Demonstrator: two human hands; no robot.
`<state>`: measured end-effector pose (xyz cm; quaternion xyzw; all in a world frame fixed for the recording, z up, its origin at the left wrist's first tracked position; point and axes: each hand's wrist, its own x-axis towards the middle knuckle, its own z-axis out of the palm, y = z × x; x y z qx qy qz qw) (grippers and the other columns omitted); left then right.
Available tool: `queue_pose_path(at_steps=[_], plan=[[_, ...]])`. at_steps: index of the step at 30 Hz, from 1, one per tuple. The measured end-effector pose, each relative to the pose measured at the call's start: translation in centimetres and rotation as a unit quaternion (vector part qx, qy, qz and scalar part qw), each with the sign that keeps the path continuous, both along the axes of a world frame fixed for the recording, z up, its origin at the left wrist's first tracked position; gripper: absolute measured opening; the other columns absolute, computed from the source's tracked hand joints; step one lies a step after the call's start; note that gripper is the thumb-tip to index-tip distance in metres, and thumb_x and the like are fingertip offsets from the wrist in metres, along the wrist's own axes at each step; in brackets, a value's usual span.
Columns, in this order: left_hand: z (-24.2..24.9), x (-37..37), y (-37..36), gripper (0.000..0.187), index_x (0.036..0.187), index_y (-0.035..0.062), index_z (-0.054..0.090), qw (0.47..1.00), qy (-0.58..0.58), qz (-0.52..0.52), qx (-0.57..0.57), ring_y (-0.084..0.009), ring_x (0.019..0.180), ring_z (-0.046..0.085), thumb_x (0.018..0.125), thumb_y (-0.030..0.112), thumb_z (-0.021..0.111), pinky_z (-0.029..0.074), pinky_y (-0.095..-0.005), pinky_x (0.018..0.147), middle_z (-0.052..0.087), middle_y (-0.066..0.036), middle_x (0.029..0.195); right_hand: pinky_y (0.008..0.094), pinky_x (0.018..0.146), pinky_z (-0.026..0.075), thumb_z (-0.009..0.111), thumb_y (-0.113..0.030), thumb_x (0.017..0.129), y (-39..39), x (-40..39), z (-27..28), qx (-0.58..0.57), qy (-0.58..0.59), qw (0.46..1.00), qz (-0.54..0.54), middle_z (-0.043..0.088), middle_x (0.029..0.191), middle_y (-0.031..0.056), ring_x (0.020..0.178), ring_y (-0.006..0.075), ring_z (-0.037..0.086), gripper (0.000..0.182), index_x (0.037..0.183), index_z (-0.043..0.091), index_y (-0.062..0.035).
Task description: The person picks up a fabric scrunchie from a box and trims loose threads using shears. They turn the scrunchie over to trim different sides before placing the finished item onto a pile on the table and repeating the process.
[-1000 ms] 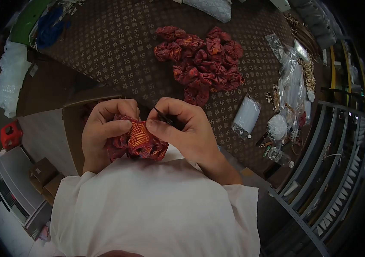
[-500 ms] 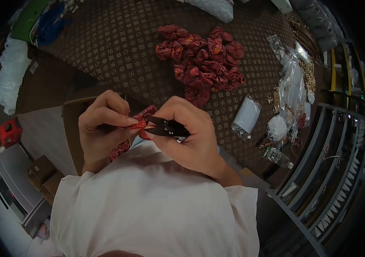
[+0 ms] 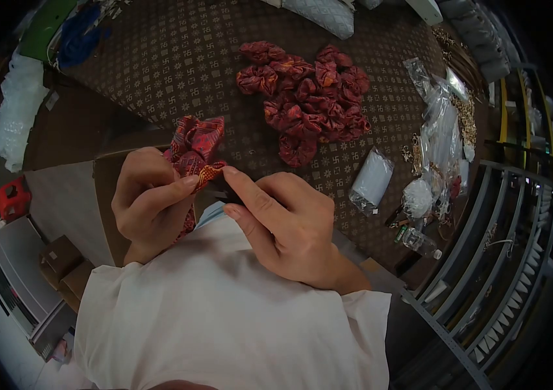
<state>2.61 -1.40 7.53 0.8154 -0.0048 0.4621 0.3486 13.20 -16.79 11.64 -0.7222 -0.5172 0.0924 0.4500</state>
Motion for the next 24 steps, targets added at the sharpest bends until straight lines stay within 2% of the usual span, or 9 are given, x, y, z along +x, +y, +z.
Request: queue_pose_path(at_steps=[9, 24], plan=[[0.42, 0.17, -0.06, 0.022, 0.077, 0.0044, 0.064, 0.996, -0.025, 0.023, 0.079, -0.0164, 0.061, 0.045, 0.056, 0.003, 0.069, 0.038, -0.0299, 0.054, 0.047, -0.002, 0.067, 0.0262, 0.041, 0.036, 0.069, -0.007, 0.068, 0.26, -0.08, -0.29, -0.004, -0.075, 0.997, -0.017, 0.049, 0.062, 0.0049, 0.049, 0.0158, 0.046, 0.036, 0.102, 0.062, -0.0026], [0.30, 0.22, -0.25, 0.022, 0.070, 0.0038, 0.061, 0.999, -0.028, 0.018, 0.013, -0.0152, 0.056, 0.043, 0.052, -0.002, 0.072, 0.035, -0.0293, 0.052, 0.045, -0.001, 0.062, 0.0262, 0.042, 0.037, 0.071, -0.007, 0.066, 0.36, 0.11, -0.42, 0.012, -0.118, 0.993, -0.015, 0.050, 0.063, 0.0037, 0.048, 0.0155, 0.046, 0.036, 0.101, 0.063, -0.0042]])
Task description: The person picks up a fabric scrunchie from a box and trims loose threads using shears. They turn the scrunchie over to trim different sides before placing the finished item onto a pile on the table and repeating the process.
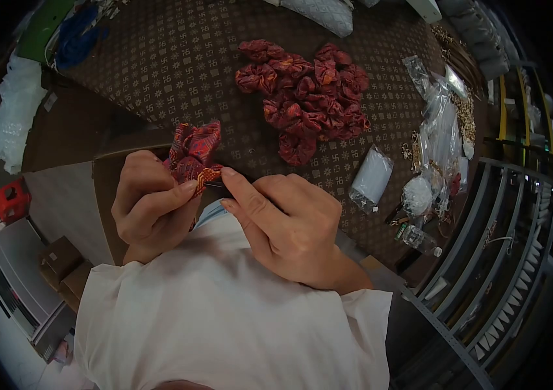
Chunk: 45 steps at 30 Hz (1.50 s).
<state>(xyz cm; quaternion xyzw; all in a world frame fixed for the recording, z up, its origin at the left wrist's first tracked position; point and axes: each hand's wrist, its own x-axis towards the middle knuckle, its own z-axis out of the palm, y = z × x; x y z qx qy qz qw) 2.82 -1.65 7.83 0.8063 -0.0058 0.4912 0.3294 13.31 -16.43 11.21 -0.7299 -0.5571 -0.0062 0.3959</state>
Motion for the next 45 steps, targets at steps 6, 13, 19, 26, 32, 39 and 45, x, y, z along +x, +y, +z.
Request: queue_pose_path(at_steps=[6, 13, 19, 26, 32, 39, 45], plan=[[-0.1, 0.0, 0.0, 0.024, 0.071, 0.0037, 0.061, 1.000, -0.001, -0.005, 0.007, -0.0147, 0.056, 0.042, 0.051, -0.003, 0.073, 0.034, -0.0288, 0.052, 0.046, -0.001, 0.063, 0.0259, 0.043, 0.038, 0.070, -0.007, 0.067, -0.1, 0.0, 0.0, 0.002, 0.032, 0.999, 0.002, 0.052, 0.064, 0.0046, 0.050, 0.0153, 0.048, 0.036, 0.102, 0.062, -0.0020], [-0.2, 0.0, 0.0, 0.025, 0.072, 0.0039, 0.061, 1.000, -0.014, -0.010, -0.010, -0.0141, 0.056, 0.043, 0.051, -0.004, 0.073, 0.033, -0.0283, 0.051, 0.046, -0.001, 0.063, 0.0230, 0.044, 0.037, 0.069, -0.006, 0.071, -0.3, 0.5, 0.9, 0.006, 0.152, 0.988, -0.034, 0.054, 0.068, 0.0097, 0.052, 0.0121, 0.048, 0.038, 0.106, 0.058, 0.0046], [0.0, -0.3, -0.2, 0.027, 0.075, 0.0036, 0.060, 0.996, 0.023, -0.040, -0.078, -0.0118, 0.056, 0.043, 0.054, -0.009, 0.072, 0.033, -0.0243, 0.047, 0.047, -0.003, 0.069, 0.0240, 0.041, 0.036, 0.072, -0.008, 0.067, 0.1, 0.0, 0.1, 0.030, 0.101, 0.994, 0.011, 0.052, 0.065, 0.0073, 0.049, 0.0141, 0.047, 0.039, 0.103, 0.060, 0.0025], [-0.1, -0.6, -0.7, 0.024, 0.073, 0.0041, 0.057, 0.976, 0.065, -0.069, -0.196, -0.0071, 0.056, 0.043, 0.060, -0.010, 0.071, 0.031, -0.0193, 0.043, 0.046, -0.005, 0.074, 0.0255, 0.039, 0.036, 0.072, -0.008, 0.065, 0.4, -0.5, -0.4, 0.041, 0.085, 0.996, -0.007, 0.051, 0.062, 0.0061, 0.047, 0.0156, 0.047, 0.037, 0.099, 0.062, 0.0008], [-0.4, -0.6, -0.8, 0.024, 0.071, 0.0050, 0.055, 0.979, 0.055, -0.066, -0.186, -0.0077, 0.055, 0.042, 0.060, -0.010, 0.071, 0.031, -0.0200, 0.044, 0.046, -0.005, 0.074, 0.0256, 0.039, 0.037, 0.072, -0.007, 0.066, 0.5, -0.6, -0.6, 0.048, 0.072, 0.996, -0.008, 0.051, 0.061, 0.0057, 0.047, 0.0156, 0.048, 0.034, 0.098, 0.063, 0.0004], [-0.5, -0.6, -0.8, 0.023, 0.070, 0.0049, 0.055, 0.978, 0.056, -0.063, -0.192, -0.0076, 0.055, 0.041, 0.060, -0.008, 0.071, 0.031, -0.0204, 0.045, 0.046, -0.005, 0.073, 0.0253, 0.040, 0.038, 0.072, -0.007, 0.066, 0.4, -0.5, -0.6, 0.031, 0.053, 0.998, -0.008, 0.051, 0.062, 0.0055, 0.048, 0.0156, 0.049, 0.032, 0.096, 0.063, 0.0002], [-0.7, -0.7, -0.8, 0.023, 0.071, 0.0046, 0.055, 0.976, 0.054, -0.057, -0.202, -0.0077, 0.055, 0.043, 0.060, -0.007, 0.072, 0.032, -0.0197, 0.045, 0.047, -0.005, 0.072, 0.0232, 0.050, 0.041, 0.070, -0.008, 0.071, 0.6, 0.4, -1.0, 0.047, 0.222, 0.973, -0.048, 0.054, 0.069, 0.0082, 0.056, 0.0130, 0.052, 0.033, 0.100, 0.060, 0.0019]])
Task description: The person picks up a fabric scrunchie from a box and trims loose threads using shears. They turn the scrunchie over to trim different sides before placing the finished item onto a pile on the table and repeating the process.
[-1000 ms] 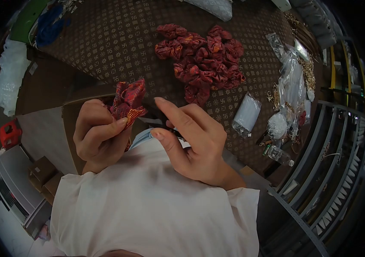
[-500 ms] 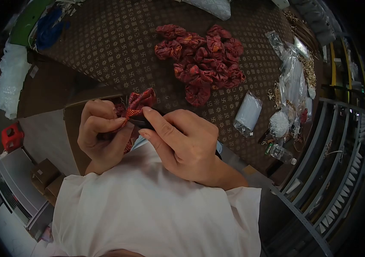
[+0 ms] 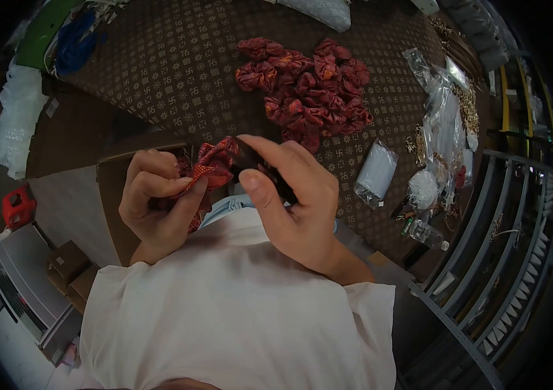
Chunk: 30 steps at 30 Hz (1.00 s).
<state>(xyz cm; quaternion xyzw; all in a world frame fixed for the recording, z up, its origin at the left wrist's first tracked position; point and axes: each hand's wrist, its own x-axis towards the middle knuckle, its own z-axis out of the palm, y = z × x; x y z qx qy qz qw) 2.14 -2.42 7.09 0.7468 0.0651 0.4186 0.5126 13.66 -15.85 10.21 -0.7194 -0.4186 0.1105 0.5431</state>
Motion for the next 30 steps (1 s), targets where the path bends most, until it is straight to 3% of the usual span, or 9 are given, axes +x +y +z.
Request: queue_pose_path(at_steps=[8, 10, 12, 15, 17, 19, 20, 23, 30], plan=[[0.6, 0.0, 0.3, 0.014, 0.072, 0.0017, 0.060, 0.979, 0.105, -0.104, -0.139, -0.0061, 0.059, 0.047, 0.065, -0.005, 0.070, 0.038, -0.0180, 0.048, 0.048, -0.003, 0.074, 0.0213, 0.053, 0.041, 0.066, -0.012, 0.075, 1.4, 0.5, -0.9, -0.039, 0.221, 0.967, 0.122, 0.057, 0.069, 0.0038, 0.059, 0.0081, 0.051, 0.019, 0.086, 0.060, 0.0031], [0.3, -0.2, 0.8, 0.012, 0.073, 0.0010, 0.061, 0.966, 0.154, -0.119, -0.168, -0.0059, 0.061, 0.048, 0.067, -0.006, 0.068, 0.038, -0.0177, 0.050, 0.048, -0.003, 0.074, 0.0188, 0.047, 0.035, 0.063, -0.010, 0.077, 1.8, 0.9, -2.1, -0.015, 0.474, 0.880, 0.038, 0.057, 0.066, 0.0007, 0.054, 0.0046, 0.047, 0.010, 0.076, 0.060, 0.0001], [-1.2, -1.2, 1.9, 0.010, 0.075, 0.0003, 0.061, 0.966, 0.165, -0.050, -0.191, -0.0053, 0.067, 0.050, 0.069, -0.007, 0.065, 0.039, -0.0168, 0.053, 0.048, -0.001, 0.075, 0.0173, 0.043, 0.027, 0.063, -0.008, 0.076, 1.7, 2.7, -4.3, 0.038, 0.548, 0.836, 0.009, 0.057, 0.066, -0.0004, 0.049, 0.0018, 0.040, 0.006, 0.072, 0.060, -0.0034], [-3.0, -4.8, 5.4, 0.011, 0.078, -0.0022, 0.060, 0.938, 0.332, -0.004, -0.104, -0.0149, 0.068, 0.054, 0.069, -0.002, 0.066, 0.042, -0.0236, 0.059, 0.052, -0.007, 0.076, 0.0171, 0.042, 0.019, 0.062, -0.012, 0.078, 1.2, 5.2, -6.8, 0.096, 0.513, 0.846, -0.108, 0.056, 0.064, -0.0018, 0.046, 0.0000, 0.032, 0.013, 0.068, 0.060, -0.0046], [-4.6, -7.4, 7.0, 0.016, 0.081, -0.0038, 0.059, 0.894, 0.449, 0.015, 0.006, -0.0189, 0.067, 0.053, 0.068, 0.000, 0.066, 0.043, -0.0269, 0.060, 0.053, -0.009, 0.076, 0.0200, 0.042, 0.027, 0.062, -0.017, 0.078, 0.0, 6.9, -8.8, -0.082, 0.404, 0.900, -0.142, 0.056, 0.060, 0.0001, 0.045, 0.0057, 0.037, 0.016, 0.068, 0.060, -0.0039], [-5.9, -9.6, 7.3, 0.030, 0.092, -0.0021, 0.060, 0.655, 0.728, 0.033, 0.201, -0.0295, 0.073, 0.056, 0.069, 0.015, 0.069, 0.045, -0.0377, 0.066, 0.056, -0.016, 0.080, 0.0248, 0.044, 0.033, 0.063, -0.018, 0.077, -0.6, 8.1, -13.3, -0.169, 0.231, 0.948, -0.138, 0.056, 0.059, 0.0028, 0.047, 0.0123, 0.044, 0.017, 0.068, 0.060, -0.0036], [-6.1, -9.8, 7.1, 0.030, 0.092, -0.0021, 0.060, 0.654, 0.729, 0.033, 0.200, -0.0295, 0.073, 0.056, 0.069, 0.015, 0.069, 0.045, -0.0377, 0.066, 0.056, -0.016, 0.080, 0.0297, 0.047, 0.039, 0.064, -0.020, 0.076, -0.9, 8.1, -15.5, -0.247, 0.046, 0.959, -0.131, 0.056, 0.058, 0.0054, 0.049, 0.0189, 0.051, 0.019, 0.069, 0.060, -0.0034], [-6.2, -9.5, 6.5, 0.041, 0.102, -0.0013, 0.056, 0.743, 0.641, 0.064, 0.184, -0.0297, 0.076, 0.056, 0.069, 0.021, 0.068, 0.045, -0.0399, 0.067, 0.056, -0.016, 0.083, 0.0388, 0.057, 0.046, 0.066, -0.022, 0.072, -2.1, 7.3, -19.8, -0.383, -0.108, 0.914, -0.077, 0.059, 0.066, 0.0117, 0.064, 0.0315, 0.058, 0.020, 0.074, 0.060, -0.0033], [-5.3, -4.7, 4.8, 0.041, 0.107, 0.0000, 0.054, 0.824, 0.522, -0.024, 0.220, -0.0294, 0.083, 0.053, 0.073, 0.021, 0.065, 0.042, -0.0379, 0.076, 0.055, -0.014, 0.088, 0.0444, 0.061, 0.048, 0.067, -0.015, 0.068, -2.9, 5.3, -23.7, -0.425, -0.180, 0.885, -0.069, 0.051, 0.089, 0.0140, 0.071, 0.0358, 0.058, 0.022, 0.080, 0.051, -0.0043]])
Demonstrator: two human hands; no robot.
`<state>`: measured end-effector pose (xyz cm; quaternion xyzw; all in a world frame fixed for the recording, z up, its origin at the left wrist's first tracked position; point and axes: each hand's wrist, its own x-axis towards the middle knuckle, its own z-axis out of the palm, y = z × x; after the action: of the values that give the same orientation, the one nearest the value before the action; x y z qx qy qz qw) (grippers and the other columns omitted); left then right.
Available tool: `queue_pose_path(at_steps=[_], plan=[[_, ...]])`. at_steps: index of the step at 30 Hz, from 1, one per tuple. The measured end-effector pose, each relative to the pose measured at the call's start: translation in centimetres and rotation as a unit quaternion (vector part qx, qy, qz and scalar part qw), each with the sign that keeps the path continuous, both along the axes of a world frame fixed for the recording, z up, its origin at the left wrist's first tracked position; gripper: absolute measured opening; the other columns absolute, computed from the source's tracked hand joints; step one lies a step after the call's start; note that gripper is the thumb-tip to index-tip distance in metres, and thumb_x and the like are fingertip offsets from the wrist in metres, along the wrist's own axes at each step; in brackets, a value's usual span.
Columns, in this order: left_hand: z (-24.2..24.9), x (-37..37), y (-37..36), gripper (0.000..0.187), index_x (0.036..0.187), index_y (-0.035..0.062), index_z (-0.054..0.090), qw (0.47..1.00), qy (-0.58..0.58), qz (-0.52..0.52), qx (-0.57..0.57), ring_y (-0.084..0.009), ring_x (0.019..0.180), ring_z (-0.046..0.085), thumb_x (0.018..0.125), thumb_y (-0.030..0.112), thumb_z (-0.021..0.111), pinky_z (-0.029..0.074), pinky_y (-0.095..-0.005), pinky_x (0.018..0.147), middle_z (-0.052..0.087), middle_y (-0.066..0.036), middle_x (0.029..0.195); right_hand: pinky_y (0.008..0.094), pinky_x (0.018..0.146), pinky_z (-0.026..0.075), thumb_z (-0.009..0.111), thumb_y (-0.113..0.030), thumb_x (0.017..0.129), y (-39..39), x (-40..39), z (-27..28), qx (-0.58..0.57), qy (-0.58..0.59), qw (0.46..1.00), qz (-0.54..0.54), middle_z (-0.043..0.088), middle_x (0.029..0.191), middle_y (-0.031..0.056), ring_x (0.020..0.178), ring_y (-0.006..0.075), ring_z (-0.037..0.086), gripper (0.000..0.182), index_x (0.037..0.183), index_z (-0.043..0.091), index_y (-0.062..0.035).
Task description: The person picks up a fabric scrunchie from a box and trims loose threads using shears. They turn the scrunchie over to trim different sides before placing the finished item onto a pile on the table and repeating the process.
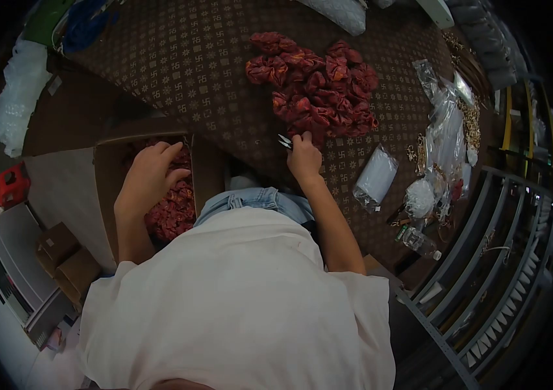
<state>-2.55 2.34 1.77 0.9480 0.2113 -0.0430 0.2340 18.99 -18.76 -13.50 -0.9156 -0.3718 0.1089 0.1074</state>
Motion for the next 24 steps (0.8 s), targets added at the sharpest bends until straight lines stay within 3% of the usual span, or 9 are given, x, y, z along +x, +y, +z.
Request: queue_pose_path(at_steps=[4, 7, 9, 10, 12, 13, 18, 21, 24], plan=[[0.3, 1.9, -0.9, 0.040, 0.106, 0.0004, 0.053, 0.998, -0.013, -0.054, -0.020, -0.0285, 0.085, 0.053, 0.073, 0.020, 0.066, 0.042, -0.0372, 0.077, 0.054, -0.013, 0.089, 0.0443, 0.064, 0.047, 0.064, -0.011, 0.069, -0.5, 1.0, 0.2, -0.028, 0.006, 0.999, 0.015, 0.052, 0.088, 0.0148, 0.077, 0.0354, 0.058, 0.018, 0.080, 0.054, -0.0034], [0.8, 2.9, -1.6, 0.039, 0.106, 0.0007, 0.053, 0.995, -0.053, -0.064, -0.053, -0.0287, 0.088, 0.052, 0.073, 0.017, 0.066, 0.042, -0.0375, 0.080, 0.054, -0.013, 0.093, 0.0406, 0.067, 0.046, 0.062, -0.009, 0.070, -1.0, 2.7, 3.9, 0.080, 0.069, 0.994, 0.038, 0.052, 0.089, 0.0155, 0.080, 0.0316, 0.058, 0.018, 0.085, 0.057, -0.0027], [0.6, 3.8, -2.4, 0.043, 0.108, 0.0017, 0.053, 0.987, -0.129, -0.060, -0.072, -0.0277, 0.092, 0.052, 0.071, 0.017, 0.068, 0.042, -0.0357, 0.080, 0.054, -0.012, 0.098, 0.0330, 0.068, 0.044, 0.060, -0.007, 0.070, -1.0, 3.9, 8.3, 0.116, 0.299, 0.947, 0.028, 0.053, 0.089, 0.0092, 0.080, 0.0203, 0.056, 0.020, 0.089, 0.059, -0.0005], [0.5, 4.4, -2.8, 0.048, 0.111, 0.0028, 0.053, 0.973, -0.206, -0.057, -0.090, -0.0266, 0.096, 0.052, 0.068, 0.016, 0.070, 0.043, -0.0340, 0.081, 0.054, -0.011, 0.103, 0.0330, 0.068, 0.044, 0.060, -0.007, 0.070, -0.8, 3.9, 10.4, 0.116, 0.299, 0.947, 0.023, 0.053, 0.089, 0.0092, 0.080, 0.0203, 0.056, 0.020, 0.089, 0.059, -0.0005], [1.6, 5.7, -4.3, 0.049, 0.110, 0.0027, 0.053, 0.957, -0.244, -0.039, -0.150, -0.0254, 0.099, 0.051, 0.067, 0.016, 0.072, 0.042, -0.0333, 0.083, 0.054, -0.011, 0.105, 0.0260, 0.067, 0.041, 0.058, -0.005, 0.070, -0.6, 3.5, 14.1, 0.244, 0.557, 0.793, 0.029, 0.052, 0.086, 0.0017, 0.079, 0.0109, 0.050, 0.019, 0.088, 0.057, 0.0009], [2.4, 6.1, -4.7, 0.050, 0.109, 0.0027, 0.054, 0.937, -0.279, -0.015, -0.208, -0.0242, 0.102, 0.051, 0.065, 0.016, 0.073, 0.042, -0.0326, 0.085, 0.054, -0.011, 0.106, 0.0260, 0.067, 0.041, 0.058, -0.005, 0.070, -0.4, 3.1, 15.4, 0.245, 0.556, 0.794, 0.026, 0.052, 0.086, 0.0017, 0.079, 0.0109, 0.050, 0.019, 0.088, 0.057, 0.0009], [4.5, 6.3, -4.3, 0.047, 0.105, 0.0011, 0.056, 0.843, -0.229, -0.036, -0.486, -0.0171, 0.094, 0.055, 0.063, 0.007, 0.075, 0.044, -0.0269, 0.082, 0.055, -0.008, 0.098, 0.0222, 0.071, 0.040, 0.059, -0.014, 0.075, 1.7, 0.1, 18.1, 0.383, 0.675, 0.620, 0.116, 0.053, 0.088, 0.0010, 0.082, 0.0083, 0.048, 0.021, 0.090, 0.056, 0.0012], [4.6, 6.3, -4.5, 0.042, 0.101, 0.0006, 0.057, 0.785, -0.231, 0.025, -0.574, -0.0138, 0.086, 0.057, 0.063, 0.003, 0.074, 0.046, -0.0249, 0.076, 0.056, -0.006, 0.095, 0.0226, 0.073, 0.043, 0.064, -0.019, 0.076, 2.4, -1.9, 20.0, 0.403, 0.610, 0.681, -0.041, 0.055, 0.095, 0.0031, 0.084, 0.0082, 0.051, 0.029, 0.094, 0.055, 0.0016], [4.5, 6.3, -4.3, 0.037, 0.097, 0.0004, 0.058, 0.784, -0.263, 0.061, -0.559, -0.0123, 0.082, 0.058, 0.064, 0.002, 0.074, 0.048, -0.0237, 0.073, 0.057, -0.005, 0.092, 0.0227, 0.074, 0.045, 0.068, -0.015, 0.075, 2.4, -2.7, 20.3, 0.429, 0.559, 0.709, 0.028, 0.057, 0.094, 0.0048, 0.084, 0.0083, 0.054, 0.030, 0.096, 0.055, 0.0012]])
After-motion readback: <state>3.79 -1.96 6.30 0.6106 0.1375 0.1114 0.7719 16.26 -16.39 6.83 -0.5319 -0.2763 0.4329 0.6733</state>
